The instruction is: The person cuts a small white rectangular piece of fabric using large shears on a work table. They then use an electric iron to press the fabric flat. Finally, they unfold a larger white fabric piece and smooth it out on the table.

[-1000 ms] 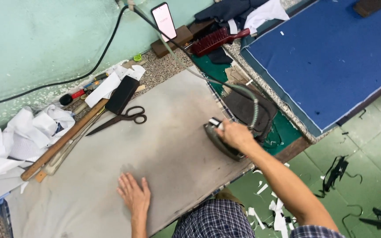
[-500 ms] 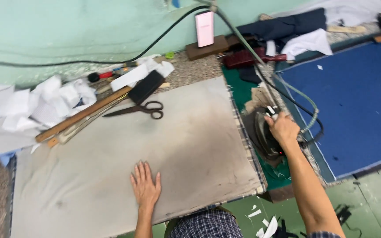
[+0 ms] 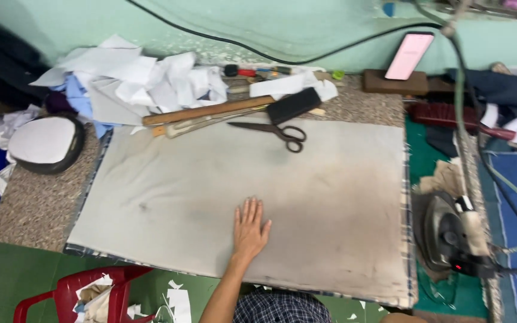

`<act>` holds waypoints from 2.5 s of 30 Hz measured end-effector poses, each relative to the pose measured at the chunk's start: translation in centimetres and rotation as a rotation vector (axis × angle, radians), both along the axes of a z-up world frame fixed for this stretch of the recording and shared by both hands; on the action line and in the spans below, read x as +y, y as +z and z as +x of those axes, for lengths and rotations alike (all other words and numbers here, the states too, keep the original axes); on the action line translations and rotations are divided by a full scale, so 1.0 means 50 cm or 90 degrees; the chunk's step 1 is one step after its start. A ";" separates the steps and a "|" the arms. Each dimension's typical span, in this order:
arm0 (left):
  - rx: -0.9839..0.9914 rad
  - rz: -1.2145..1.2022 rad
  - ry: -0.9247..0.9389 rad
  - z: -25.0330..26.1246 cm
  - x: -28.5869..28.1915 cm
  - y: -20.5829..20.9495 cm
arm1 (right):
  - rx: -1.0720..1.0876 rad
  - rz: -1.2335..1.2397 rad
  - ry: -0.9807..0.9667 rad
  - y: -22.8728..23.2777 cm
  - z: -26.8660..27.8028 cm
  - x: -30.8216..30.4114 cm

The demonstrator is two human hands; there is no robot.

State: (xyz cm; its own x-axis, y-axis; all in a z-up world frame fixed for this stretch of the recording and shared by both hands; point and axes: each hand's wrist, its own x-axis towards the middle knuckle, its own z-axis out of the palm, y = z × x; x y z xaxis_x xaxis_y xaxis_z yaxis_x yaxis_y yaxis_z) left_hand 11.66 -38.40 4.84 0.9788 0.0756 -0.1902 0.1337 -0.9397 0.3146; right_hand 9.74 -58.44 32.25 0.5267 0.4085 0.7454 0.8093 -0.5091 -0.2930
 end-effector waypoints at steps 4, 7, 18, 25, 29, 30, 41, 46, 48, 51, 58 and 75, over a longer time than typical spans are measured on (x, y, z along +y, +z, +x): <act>-0.016 -0.038 -0.021 -0.008 0.109 -0.003 | -0.030 -0.004 0.116 0.054 -0.052 0.114; -0.005 0.007 0.010 -0.012 0.274 -0.005 | -0.052 -0.005 0.196 -0.063 0.022 0.178; -0.189 0.093 0.289 0.103 0.828 -0.136 | 0.367 -0.309 0.021 -0.549 0.367 0.596; -0.084 0.141 0.155 0.148 0.805 -0.054 | 0.435 -0.206 -0.053 -0.600 0.625 0.781; -0.144 0.160 0.157 0.143 0.810 -0.068 | 0.519 -0.159 -0.125 -0.604 0.759 0.872; -0.142 0.162 0.165 0.144 0.813 -0.066 | 0.520 -0.163 -0.118 -0.589 0.781 0.894; -0.198 0.177 0.163 0.147 0.813 -0.060 | 0.821 0.054 -0.086 -0.329 0.820 0.924; -0.158 0.133 0.155 0.140 0.813 -0.064 | 0.503 0.101 -0.071 -0.172 0.721 0.728; -0.156 0.137 0.150 0.140 0.811 -0.053 | 0.396 0.114 -0.072 -0.129 0.649 0.630; -0.075 0.115 0.155 0.140 0.807 -0.047 | 0.372 0.234 -0.032 -0.074 0.514 0.476; -0.136 0.139 0.163 0.134 0.802 -0.092 | 0.040 0.450 -0.371 -0.092 0.276 0.173; -0.216 0.050 0.220 0.013 0.733 -0.198 | 0.413 -0.033 -0.067 -0.425 0.035 -0.067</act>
State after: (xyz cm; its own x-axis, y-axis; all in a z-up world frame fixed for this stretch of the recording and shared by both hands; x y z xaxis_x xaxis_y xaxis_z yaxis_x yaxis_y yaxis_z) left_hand 12.32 -1.75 -5.05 0.8996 0.4086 0.1544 0.3446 -0.8811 0.3239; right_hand 11.49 -61.77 10.99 0.9018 0.3562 0.2447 0.4219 -0.6025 -0.6775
